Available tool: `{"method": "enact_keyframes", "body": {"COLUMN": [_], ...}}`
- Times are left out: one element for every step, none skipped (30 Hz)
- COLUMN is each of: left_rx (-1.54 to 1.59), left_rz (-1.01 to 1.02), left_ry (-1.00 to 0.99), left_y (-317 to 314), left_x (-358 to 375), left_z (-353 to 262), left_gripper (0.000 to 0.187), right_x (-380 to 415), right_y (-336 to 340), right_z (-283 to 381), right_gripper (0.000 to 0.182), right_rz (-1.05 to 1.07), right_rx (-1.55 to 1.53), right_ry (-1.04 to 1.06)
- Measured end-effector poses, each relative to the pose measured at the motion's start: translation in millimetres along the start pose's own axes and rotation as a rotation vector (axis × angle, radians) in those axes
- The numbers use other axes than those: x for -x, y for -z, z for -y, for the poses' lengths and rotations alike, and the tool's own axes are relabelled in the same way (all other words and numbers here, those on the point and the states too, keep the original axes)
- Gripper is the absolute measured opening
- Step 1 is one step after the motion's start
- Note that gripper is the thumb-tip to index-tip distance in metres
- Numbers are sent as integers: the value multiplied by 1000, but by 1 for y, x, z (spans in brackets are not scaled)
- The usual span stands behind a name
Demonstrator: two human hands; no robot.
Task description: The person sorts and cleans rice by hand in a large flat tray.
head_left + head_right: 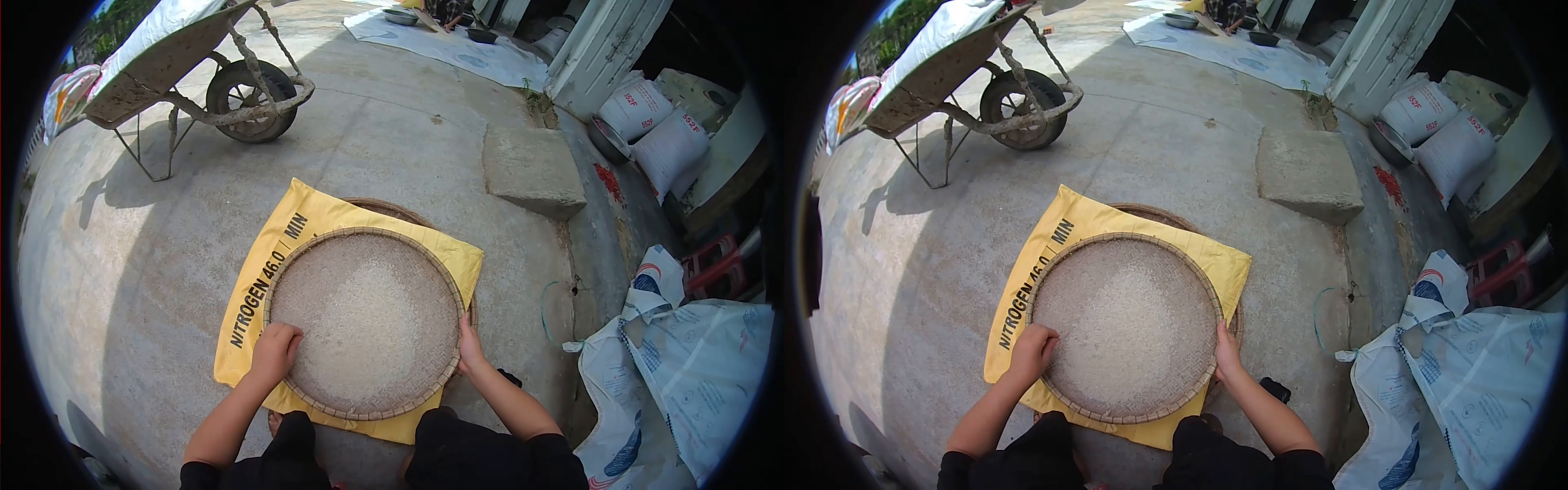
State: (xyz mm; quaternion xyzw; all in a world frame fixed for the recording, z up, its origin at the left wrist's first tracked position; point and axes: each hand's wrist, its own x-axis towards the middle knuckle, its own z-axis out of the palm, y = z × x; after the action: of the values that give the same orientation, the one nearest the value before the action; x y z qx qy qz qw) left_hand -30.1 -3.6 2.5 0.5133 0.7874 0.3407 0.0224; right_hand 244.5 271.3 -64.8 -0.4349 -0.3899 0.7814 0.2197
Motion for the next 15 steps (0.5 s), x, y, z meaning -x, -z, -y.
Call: {"method": "enact_keyframes", "body": {"left_rx": [17, 17, 47, 76, 111, 110, 100, 90, 91, 61, 32, 4, 6, -77, -161], "left_rz": [-41, -35, -80, -127, -81, -89, -1, 88, 84, 47, 12, -22, -29, -69, -108], "left_ry": [43, 44, 176, 305, 368, 360, 466, 573, 566, 520, 477, 435, 432, 291, 152], "left_y": [10, 13, 15, 16, 13, 13, 14, 15, 13, 11, 7, 6, 5, 5, 7], "left_x": [3, 9, 18, 27, 38, 42, 45, 45, 43, 42, 42, 41, 37, 33, 28], "left_z": [5, 14, 24, 37, 56, 55, 55, 54, 54, 55, 55, 53, 52, 51, 48], "left_gripper": [9, 9, 8, 8, 13, 13, 18, 23, 23, 25, 27, 29, 29, 29, 28], "right_x": [4, 9, 12, 15, 14, 13, 13, 13, 13, 12, 12, 13, 12, 11, 10], "right_y": [-4, -8, -11, -13, -16, -16, -15, -15, -14, -14, -13, -12, -11, -11, -10], "right_z": [4, 6, 8, 9, 11, 12, 11, 10, 10, 10, 9, 8, 8, 7, 6], "right_gripper": [61, 59, 59, 59, 59, 59, 60, 60, 60, 60, 60, 60, 60, 60, 60], "right_rz": [-13, -26, -26, -40, -52, -48, -64, -81, -80, -78, -77, -78, -73, -68, -64], "right_rx": [-23, -49, -52, -54, -55, -58, -38, -18, -20, -22, -22, -20, -27, -33, -30], "right_ry": [11, 22, 24, 22, 24, 34, 37, 39, 46, 51, 53, 55, 53, 45, 46]}}
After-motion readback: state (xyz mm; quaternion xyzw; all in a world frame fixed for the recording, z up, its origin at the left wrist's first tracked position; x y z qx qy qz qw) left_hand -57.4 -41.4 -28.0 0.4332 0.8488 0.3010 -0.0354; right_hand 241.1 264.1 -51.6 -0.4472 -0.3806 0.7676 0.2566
